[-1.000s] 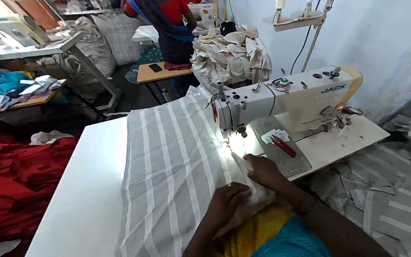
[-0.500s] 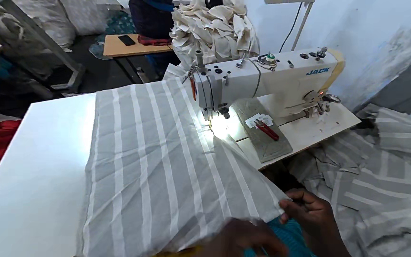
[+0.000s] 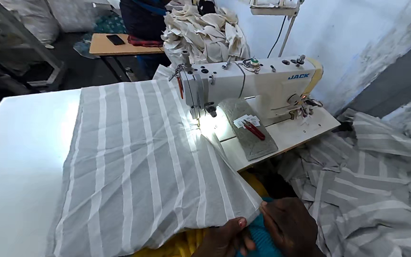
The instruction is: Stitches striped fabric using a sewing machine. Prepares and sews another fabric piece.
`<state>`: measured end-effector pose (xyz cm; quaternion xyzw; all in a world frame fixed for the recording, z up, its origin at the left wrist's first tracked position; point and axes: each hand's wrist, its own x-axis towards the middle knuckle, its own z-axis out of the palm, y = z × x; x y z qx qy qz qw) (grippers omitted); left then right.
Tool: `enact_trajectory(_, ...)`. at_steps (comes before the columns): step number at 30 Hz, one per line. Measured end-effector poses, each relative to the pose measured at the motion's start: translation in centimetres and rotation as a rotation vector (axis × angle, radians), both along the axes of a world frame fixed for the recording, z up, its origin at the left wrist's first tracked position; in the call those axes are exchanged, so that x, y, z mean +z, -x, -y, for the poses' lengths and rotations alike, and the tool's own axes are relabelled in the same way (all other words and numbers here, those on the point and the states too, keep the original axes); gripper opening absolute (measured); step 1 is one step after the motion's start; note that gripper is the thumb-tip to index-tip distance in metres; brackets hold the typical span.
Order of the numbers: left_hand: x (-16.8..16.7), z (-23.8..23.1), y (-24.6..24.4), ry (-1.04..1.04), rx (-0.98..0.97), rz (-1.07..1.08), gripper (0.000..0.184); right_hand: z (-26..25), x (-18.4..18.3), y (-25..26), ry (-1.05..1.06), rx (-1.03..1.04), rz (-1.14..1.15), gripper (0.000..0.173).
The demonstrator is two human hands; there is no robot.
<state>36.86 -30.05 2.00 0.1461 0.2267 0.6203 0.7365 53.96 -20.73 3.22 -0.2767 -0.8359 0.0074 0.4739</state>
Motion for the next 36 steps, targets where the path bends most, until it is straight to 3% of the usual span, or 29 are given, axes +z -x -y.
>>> enact_trajectory(2,-0.3,0.1,0.3,-0.003,-0.024,0.014,0.012,0.0,-0.1,-0.2,0.028,0.033,0.013,0.016)
enact_trajectory(4,-0.3,-0.1,0.4,0.005,-0.044,0.017,0.012,-0.2,-0.1,0.0,0.223,0.069,-0.048,0.019)
enact_trajectory(6,0.1,-0.3,0.6,0.036,-0.027,-0.086,0.011,-0.4,0.3,-0.1,0.612,0.113,-0.127,0.023)
enact_trajectory(8,0.9,0.0,1.3,0.12,0.024,-0.375,0.012,-1.1,1.4,-0.7,0.982,0.114,-0.092,0.022)
enact_trajectory(9,1.1,0.6,1.7,0.154,0.076,-0.502,0.012,-1.3,1.5,-1.0,0.982,0.094,-0.042,0.022)
enact_trajectory(12,0.8,3.0,1.9,0.142,0.267,-0.7,0.012,-0.8,1.4,-0.5,0.422,0.016,0.114,0.018)
enact_trajectory(14,0.1,4.1,1.8,0.043,0.345,-0.843,0.009,0.8,1.2,0.7,0.16,0.069,0.205,0.012)
enact_trajectory(16,0.1,4.6,1.9,-0.024,0.374,-0.993,0.009,2.4,0.7,2.0,0.051,0.185,0.23,0.011)
enact_trajectory(24,0.0,5.4,2.6,-0.139,0.415,-0.982,0.009,3.3,-0.8,3.4,0.184,0.376,0.114,0.017)
enact_trajectory(29,-0.3,5.4,2.4,-0.066,0.379,-1.023,0.01,2.0,-3.4,3.0,0.166,0.389,0.095,0.016)
enact_trajectory(31,0.0,5.8,2.8,-0.049,0.216,-1.133,0.019,0.9,-3.6,2.7,0.164,0.464,0.13,0.012)
enact_trajectory(34,2.2,5.8,4.7,-0.278,-0.268,-1.429,0.038,-0.7,-4.4,1.8,0.249,0.493,0.333,0.015)
enact_trajectory(36,3.0,3.3,6.0,-0.325,-0.301,-1.552,0.037,-1.3,-5.8,1.7,0.351,0.474,0.513,0.015)
